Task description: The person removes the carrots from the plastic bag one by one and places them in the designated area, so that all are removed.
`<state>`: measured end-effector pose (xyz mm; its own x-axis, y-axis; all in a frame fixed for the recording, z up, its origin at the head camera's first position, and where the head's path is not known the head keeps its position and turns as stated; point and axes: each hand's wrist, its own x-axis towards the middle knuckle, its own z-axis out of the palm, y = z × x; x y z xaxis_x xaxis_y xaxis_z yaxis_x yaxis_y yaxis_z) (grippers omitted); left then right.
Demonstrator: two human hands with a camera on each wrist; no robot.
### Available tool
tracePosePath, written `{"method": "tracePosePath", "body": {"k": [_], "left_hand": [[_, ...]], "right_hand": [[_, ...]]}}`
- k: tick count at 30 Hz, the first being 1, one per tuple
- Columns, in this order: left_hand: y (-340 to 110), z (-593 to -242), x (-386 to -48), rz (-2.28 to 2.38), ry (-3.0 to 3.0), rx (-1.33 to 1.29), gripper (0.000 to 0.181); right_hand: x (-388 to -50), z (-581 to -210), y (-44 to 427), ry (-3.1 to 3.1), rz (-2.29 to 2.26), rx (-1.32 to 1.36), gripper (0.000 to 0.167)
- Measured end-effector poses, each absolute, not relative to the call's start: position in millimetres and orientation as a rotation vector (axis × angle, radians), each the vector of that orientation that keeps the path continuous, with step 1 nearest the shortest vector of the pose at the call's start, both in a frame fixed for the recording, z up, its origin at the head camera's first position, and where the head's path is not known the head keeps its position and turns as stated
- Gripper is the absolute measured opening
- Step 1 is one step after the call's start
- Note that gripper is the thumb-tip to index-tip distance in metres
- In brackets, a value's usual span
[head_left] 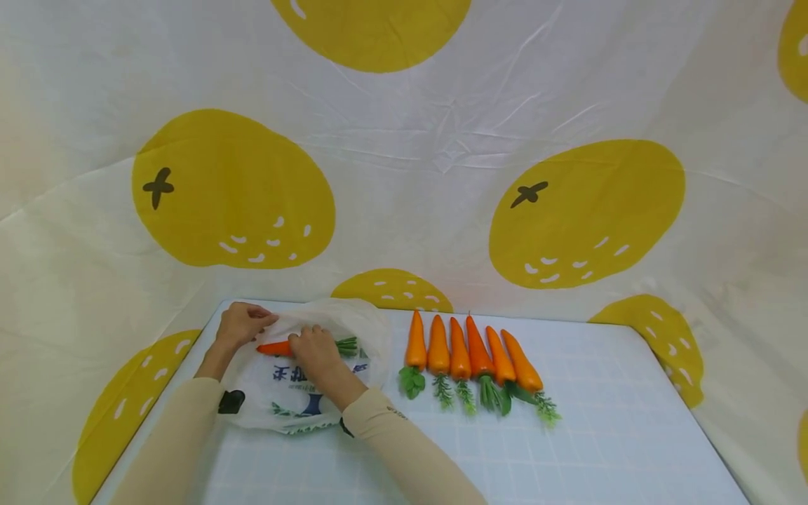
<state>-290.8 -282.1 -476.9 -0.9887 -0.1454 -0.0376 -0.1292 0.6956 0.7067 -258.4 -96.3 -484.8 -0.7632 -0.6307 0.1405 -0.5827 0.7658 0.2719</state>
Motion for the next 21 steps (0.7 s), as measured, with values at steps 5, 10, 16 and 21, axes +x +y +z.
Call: {"method": "tracePosePath", "body": {"k": [5,10,16,21], "left_hand": [[-283.5,-478.3,-292.1,-1.185,-2.869,0.213,0.037],[-284.4,-477.8,-291.3,-1.192,-2.878,0.208,0.037],[-286.7,-475.3,-289.3,-1.21,-2.9,0.2,0.038],[-288.4,-473.3,-287.2,-1.225,-2.933,0.169,0.038]], "right_hand": [[-258.4,-485.7,-93.2,-2.764,-0.34,0.976,0.021],[-256.2,-483.1,-88.7,-2.772,-0.314,1.008,0.017],[-252.3,-471.5,-79.5,-2.803,-0.187,1.049,0.023],[-252.4,-462.7,-68.0,-2.81,-0.054,1.08,0.027]]}}
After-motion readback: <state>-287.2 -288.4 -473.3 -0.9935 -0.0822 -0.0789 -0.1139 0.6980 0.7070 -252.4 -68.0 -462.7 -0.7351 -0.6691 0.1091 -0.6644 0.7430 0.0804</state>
